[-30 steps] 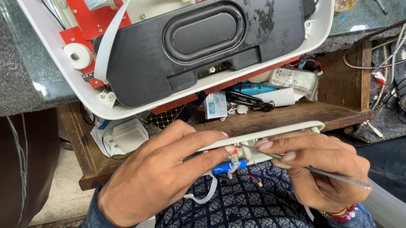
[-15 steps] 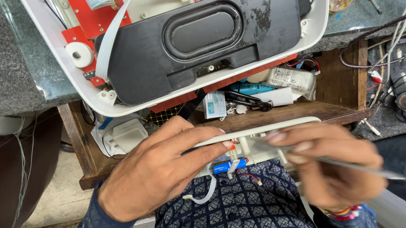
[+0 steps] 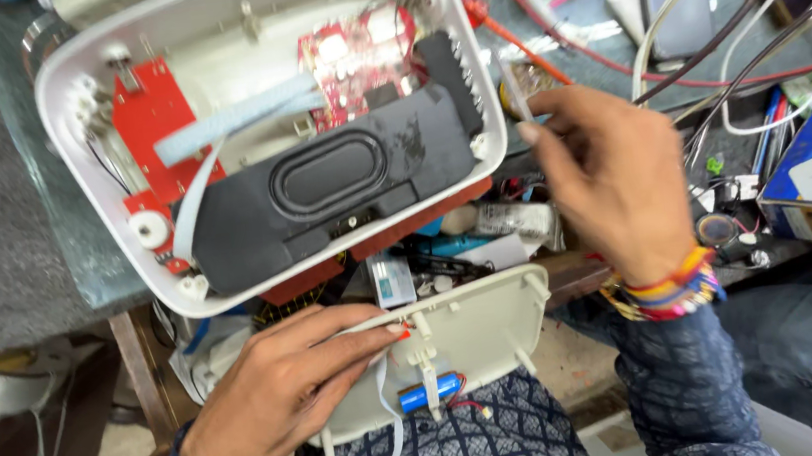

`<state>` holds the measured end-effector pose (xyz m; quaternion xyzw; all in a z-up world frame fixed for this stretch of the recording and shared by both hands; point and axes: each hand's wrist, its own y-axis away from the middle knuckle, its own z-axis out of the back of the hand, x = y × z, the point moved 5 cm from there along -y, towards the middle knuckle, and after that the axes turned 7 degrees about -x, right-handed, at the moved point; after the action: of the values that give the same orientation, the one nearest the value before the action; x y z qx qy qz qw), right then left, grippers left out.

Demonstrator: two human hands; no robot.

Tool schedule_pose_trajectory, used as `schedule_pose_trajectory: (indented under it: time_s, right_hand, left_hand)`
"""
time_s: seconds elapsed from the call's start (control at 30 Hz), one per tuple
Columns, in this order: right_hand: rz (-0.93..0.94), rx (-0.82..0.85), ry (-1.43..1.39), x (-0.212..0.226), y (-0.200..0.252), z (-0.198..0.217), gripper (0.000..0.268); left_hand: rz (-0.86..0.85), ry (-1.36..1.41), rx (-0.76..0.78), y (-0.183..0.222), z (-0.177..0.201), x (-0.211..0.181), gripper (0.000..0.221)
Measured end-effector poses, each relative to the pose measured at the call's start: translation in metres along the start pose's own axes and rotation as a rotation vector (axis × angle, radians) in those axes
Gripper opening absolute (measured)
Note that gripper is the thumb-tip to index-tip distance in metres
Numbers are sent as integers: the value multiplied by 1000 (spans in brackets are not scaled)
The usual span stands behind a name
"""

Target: The person disassembles the casing of an electronic device and uses a soldering iron to work on the internal circuitry.

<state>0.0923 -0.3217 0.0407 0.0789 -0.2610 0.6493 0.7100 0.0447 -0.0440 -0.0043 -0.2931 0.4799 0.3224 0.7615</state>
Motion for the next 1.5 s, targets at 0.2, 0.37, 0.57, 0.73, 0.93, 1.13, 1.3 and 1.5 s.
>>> schedule_pose_trajectory:
  time_s: [0.2, 0.37, 0.57, 0.73, 0.93, 1.13, 1.3, 1.5]
  right_hand:
    - [-19, -286, -356, 1, -22, 11, 21]
    - [-481, -338, -1176, -35, -27, 11, 48]
    - [-23, -490, -734, -55, -92, 7, 40]
    - [178, -464, -495, -69, -133, 6, 15]
    - [201, -462, -396, -62, -124, 25, 7]
    - [99, -584, -608, -36, -82, 56, 16]
    - [28, -470, -817, -6, -43, 47, 26]
    - [-180, -391, -626, -34, 2, 26, 13]
  left_hand:
    - [119, 94, 60, 5, -3, 15, 41]
    - [103, 25, 13, -2, -3, 17, 41]
    - [138, 54, -26, 3, 9, 5, 36]
    - [102, 76, -64, 1, 20, -9, 31]
    - [35, 84, -57, -2, 32, -13, 28]
    - [112, 84, -44, -7, 35, -10, 30]
    - [102, 65, -67, -8, 35, -8, 33]
    - [75, 62, -30, -14, 31, -8, 36]
